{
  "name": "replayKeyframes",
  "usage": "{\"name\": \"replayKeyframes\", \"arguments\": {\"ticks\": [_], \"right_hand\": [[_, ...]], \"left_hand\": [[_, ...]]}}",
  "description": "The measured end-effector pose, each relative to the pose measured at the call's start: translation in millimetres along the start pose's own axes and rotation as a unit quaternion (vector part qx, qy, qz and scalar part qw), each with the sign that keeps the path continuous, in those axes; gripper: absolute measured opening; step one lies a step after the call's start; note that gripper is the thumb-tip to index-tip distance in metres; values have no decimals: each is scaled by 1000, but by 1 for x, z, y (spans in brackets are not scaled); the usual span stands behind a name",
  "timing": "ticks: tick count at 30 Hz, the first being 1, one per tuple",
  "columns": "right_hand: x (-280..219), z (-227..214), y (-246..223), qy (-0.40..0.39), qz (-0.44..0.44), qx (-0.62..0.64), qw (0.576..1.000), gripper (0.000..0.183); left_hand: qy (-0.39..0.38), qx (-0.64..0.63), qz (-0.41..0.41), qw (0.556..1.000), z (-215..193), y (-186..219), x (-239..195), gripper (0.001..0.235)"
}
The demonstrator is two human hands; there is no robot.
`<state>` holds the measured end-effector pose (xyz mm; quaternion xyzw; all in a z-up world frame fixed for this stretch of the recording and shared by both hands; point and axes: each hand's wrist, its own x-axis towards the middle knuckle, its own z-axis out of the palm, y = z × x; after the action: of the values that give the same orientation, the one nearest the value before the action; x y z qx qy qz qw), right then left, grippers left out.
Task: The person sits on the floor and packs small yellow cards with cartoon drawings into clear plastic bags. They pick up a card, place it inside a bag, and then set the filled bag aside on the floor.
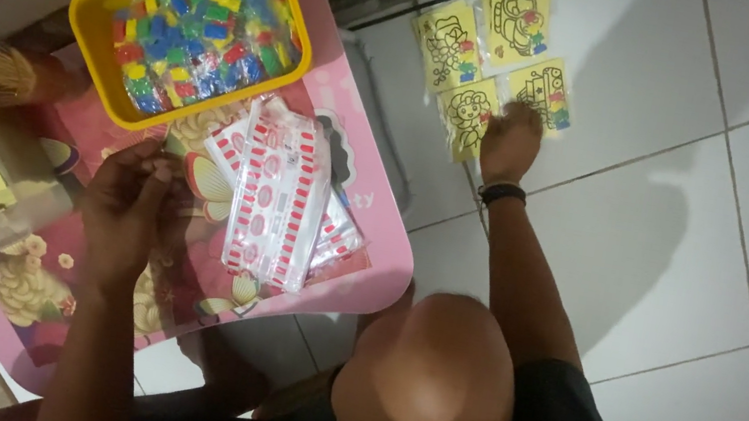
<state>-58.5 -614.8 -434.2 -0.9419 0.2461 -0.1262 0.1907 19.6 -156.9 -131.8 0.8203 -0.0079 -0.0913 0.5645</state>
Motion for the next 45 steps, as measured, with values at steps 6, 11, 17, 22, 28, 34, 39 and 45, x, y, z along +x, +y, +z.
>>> {"name": "replayKeyframes", "arguments": {"ticks": [6, 11, 17, 22, 28, 34, 39, 45], "right_hand": [[35, 10, -63, 76, 6, -2, 997, 45], [50, 4, -119, 47, -13, -69, 996, 75], [65, 6, -131, 222, -72, -177, 956, 16], [73, 93, -80, 234, -82, -204, 947, 14], [69, 96, -77, 194, -97, -132, 967, 67], [72, 31, -118, 184, -80, -124, 972, 36], [66, 10, -138, 169, -48, -127, 976, 31], [-2, -20, -119, 29, -15, 81, 996, 52]], "left_hand": [[-2, 12, 0, 1000, 1, 4, -1, 33], [9, 19, -6, 1000, 5, 2, 1, 33], [14, 30, -18, 999, 11, 17, 1, 33], [18, 21, -11, 1000, 3, -3, 2, 33], [8, 24, -15, 1000, 2, 1, 3, 33], [0, 3, -28, 1000, 1, 0, 3, 33], [-5, 6, -29, 1000, -4, -4, 5, 34], [-37, 18, 17, 999, -7, 0, -1, 37]]}}
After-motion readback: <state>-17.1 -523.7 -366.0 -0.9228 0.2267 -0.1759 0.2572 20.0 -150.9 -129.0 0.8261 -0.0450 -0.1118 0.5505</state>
